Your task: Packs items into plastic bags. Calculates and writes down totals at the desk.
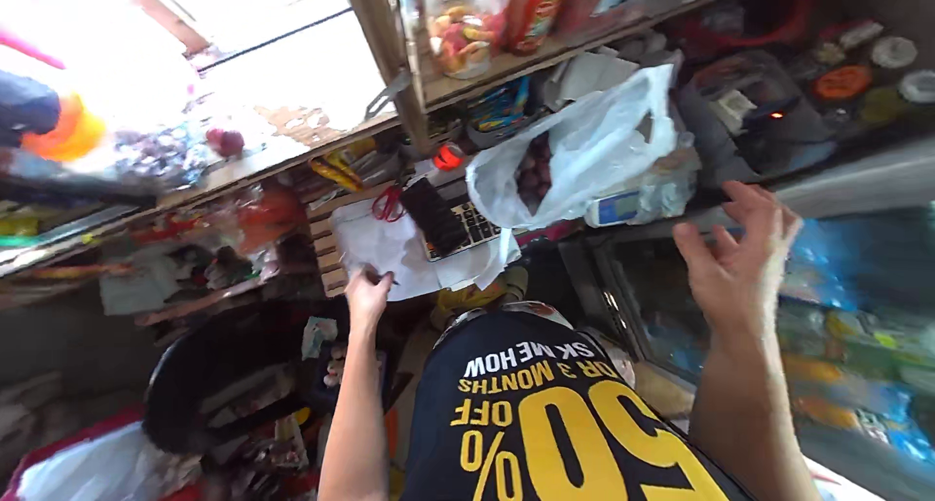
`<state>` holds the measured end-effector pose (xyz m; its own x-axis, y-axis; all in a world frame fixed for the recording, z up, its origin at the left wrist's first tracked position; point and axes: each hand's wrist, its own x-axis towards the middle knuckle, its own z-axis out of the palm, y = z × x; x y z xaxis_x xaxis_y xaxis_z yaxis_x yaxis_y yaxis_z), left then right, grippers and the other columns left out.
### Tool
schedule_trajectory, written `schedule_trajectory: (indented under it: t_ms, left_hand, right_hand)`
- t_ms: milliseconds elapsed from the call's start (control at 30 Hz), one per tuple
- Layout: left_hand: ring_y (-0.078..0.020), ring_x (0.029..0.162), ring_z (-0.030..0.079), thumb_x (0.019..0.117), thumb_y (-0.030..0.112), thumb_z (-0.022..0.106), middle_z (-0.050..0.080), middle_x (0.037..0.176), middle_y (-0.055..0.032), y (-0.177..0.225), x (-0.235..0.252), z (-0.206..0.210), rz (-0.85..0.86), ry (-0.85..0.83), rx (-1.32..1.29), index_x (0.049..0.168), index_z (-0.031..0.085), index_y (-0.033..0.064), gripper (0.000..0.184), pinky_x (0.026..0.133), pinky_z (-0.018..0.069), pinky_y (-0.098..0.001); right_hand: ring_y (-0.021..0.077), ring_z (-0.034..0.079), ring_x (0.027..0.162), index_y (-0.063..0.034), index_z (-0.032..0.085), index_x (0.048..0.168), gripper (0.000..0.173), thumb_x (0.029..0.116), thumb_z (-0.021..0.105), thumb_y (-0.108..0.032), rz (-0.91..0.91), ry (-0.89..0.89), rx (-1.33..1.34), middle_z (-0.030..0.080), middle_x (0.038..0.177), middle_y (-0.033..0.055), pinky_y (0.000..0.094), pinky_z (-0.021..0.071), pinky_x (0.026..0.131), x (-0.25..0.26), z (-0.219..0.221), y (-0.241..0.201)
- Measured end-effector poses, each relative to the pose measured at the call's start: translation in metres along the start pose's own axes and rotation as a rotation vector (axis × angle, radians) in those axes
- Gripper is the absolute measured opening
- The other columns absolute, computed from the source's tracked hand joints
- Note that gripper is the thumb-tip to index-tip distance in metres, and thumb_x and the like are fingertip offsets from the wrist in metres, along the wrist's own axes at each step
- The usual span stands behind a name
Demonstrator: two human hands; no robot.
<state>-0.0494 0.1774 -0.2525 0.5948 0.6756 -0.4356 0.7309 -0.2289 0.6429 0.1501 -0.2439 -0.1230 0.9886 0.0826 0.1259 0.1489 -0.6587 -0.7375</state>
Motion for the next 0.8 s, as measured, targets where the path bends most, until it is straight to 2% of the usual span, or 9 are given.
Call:
schedule_trajectory:
  t_ms: [67, 133, 233, 300, 400, 500, 600, 700, 800]
  left_hand:
    - [-0.018, 0.07, 0.069, 0.0988, 0.015, 0.063, 0.066, 0.085, -0.0133, 0.001, -0.014, 0.003, 0.091, 0.227, -0.164, 0.106, 0.058, -0.0072, 0.024, 0.069, 0.0609, -0.0375]
    - [-0.011, 0.064, 0.067, 0.1046, 0.017, 0.056, 0.062, 0.081, -0.0072, 0.009, -0.022, 0.006, 0.116, 0.322, -0.263, 0.105, 0.055, -0.0038, 0.021, 0.065, 0.0606, -0.0303]
    - [-0.0197, 0.083, 0.072, 0.111, 0.024, 0.042, 0.068, 0.099, -0.0159, 0.031, -0.024, 0.014, 0.182, 0.219, -0.234, 0.127, 0.054, -0.0056, 0.036, 0.079, 0.0613, -0.0398]
    - [-0.0266, 0.096, 0.072, 0.1109, 0.019, 0.04, 0.07, 0.109, -0.0203, 0.055, -0.019, 0.026, 0.33, 0.133, -0.137, 0.123, 0.061, -0.0074, 0.036, 0.089, 0.0594, -0.0465]
    - [-0.032, 0.099, 0.069, 0.1023, 0.01, 0.057, 0.07, 0.104, -0.0199, 0.095, 0.008, 0.052, 0.69, 0.174, 0.057, 0.108, 0.071, -0.0029, 0.02, 0.089, 0.0566, -0.0489]
    - [-0.0404, 0.111, 0.065, 0.0974, 0.007, 0.063, 0.068, 0.114, -0.0222, 0.142, 0.042, 0.069, 0.763, 0.067, 0.261, 0.114, 0.07, 0.0003, 0.02, 0.093, 0.0545, -0.0556]
    - [-0.0469, 0.124, 0.058, 0.0984, 0.002, 0.06, 0.063, 0.131, -0.0241, 0.185, 0.069, 0.079, 0.594, -0.044, 0.518, 0.128, 0.064, 0.0035, 0.03, 0.093, 0.0533, -0.0616]
    - [-0.0489, 0.13, 0.055, 0.0967, -0.006, 0.055, 0.059, 0.139, -0.0248, 0.2, 0.088, 0.09, 0.501, -0.025, 0.573, 0.138, 0.059, 0.007, 0.044, 0.097, 0.0493, -0.0664]
    - [-0.0518, 0.123, 0.058, 0.0955, -0.004, 0.058, 0.062, 0.134, -0.0269, 0.202, 0.092, 0.096, 0.564, 0.055, 0.599, 0.139, 0.061, 0.0106, 0.046, 0.091, 0.051, -0.0696]
  right_hand:
    - [0.0358, 0.051, 0.133, -0.0019, 0.047, 0.145, 0.06, 0.0955, 0.064, -0.03, 0.062, -0.07, 0.008, 0.044, 0.149, 0.0272, 0.0476, 0.0495, 0.105, 0.002, 0.002, 0.013]
    - [0.0325, 0.059, 0.123, 0.0001, 0.052, 0.141, 0.051, 0.0992, 0.062, -0.026, 0.08, -0.269, 0.029, 0.054, 0.14, 0.025, 0.0471, 0.0528, 0.1, 0.003, 0.011, 0.013]
    - [0.028, 0.064, 0.118, -0.0028, 0.057, 0.138, 0.044, 0.1002, 0.062, -0.026, -0.01, -0.689, 0.098, 0.059, 0.135, 0.0202, 0.0458, 0.0548, 0.099, -0.003, 0.044, -0.005]
    - [0.0265, 0.061, 0.121, -0.0063, 0.059, 0.139, 0.046, 0.0999, 0.061, -0.03, -0.195, -0.964, 0.173, 0.059, 0.137, 0.0172, 0.0451, 0.0527, 0.102, -0.009, 0.077, -0.019]
    - [0.0269, 0.053, 0.134, -0.0117, 0.049, 0.152, 0.059, 0.0978, 0.065, -0.032, -0.324, -1.227, 0.328, 0.045, 0.155, 0.0163, 0.0433, 0.05, 0.106, -0.009, 0.137, -0.034]
    - [0.0354, 0.048, 0.138, -0.0101, 0.032, 0.16, 0.079, 0.0932, 0.071, -0.022, -0.161, -0.973, 0.376, 0.026, 0.163, 0.0234, 0.0494, 0.0517, 0.104, 0.002, 0.173, -0.036]
    - [0.0389, 0.051, 0.136, -0.0098, 0.025, 0.162, 0.082, 0.094, 0.071, -0.017, 0.139, -0.564, 0.423, 0.015, 0.166, 0.0273, 0.0495, 0.0536, 0.102, 0.022, 0.171, -0.03]
    - [0.0341, 0.052, 0.135, -0.0097, 0.023, 0.162, 0.082, 0.0945, 0.07, -0.016, 0.345, -0.481, 0.534, 0.015, 0.166, 0.0257, 0.0434, 0.0545, 0.102, 0.03, 0.148, -0.012]
    - [0.0341, 0.055, 0.132, -0.0028, 0.025, 0.159, 0.079, 0.0938, 0.069, -0.012, 0.398, -0.523, 0.563, 0.019, 0.165, 0.0282, 0.0406, 0.0559, 0.099, 0.03, 0.127, 0.001]
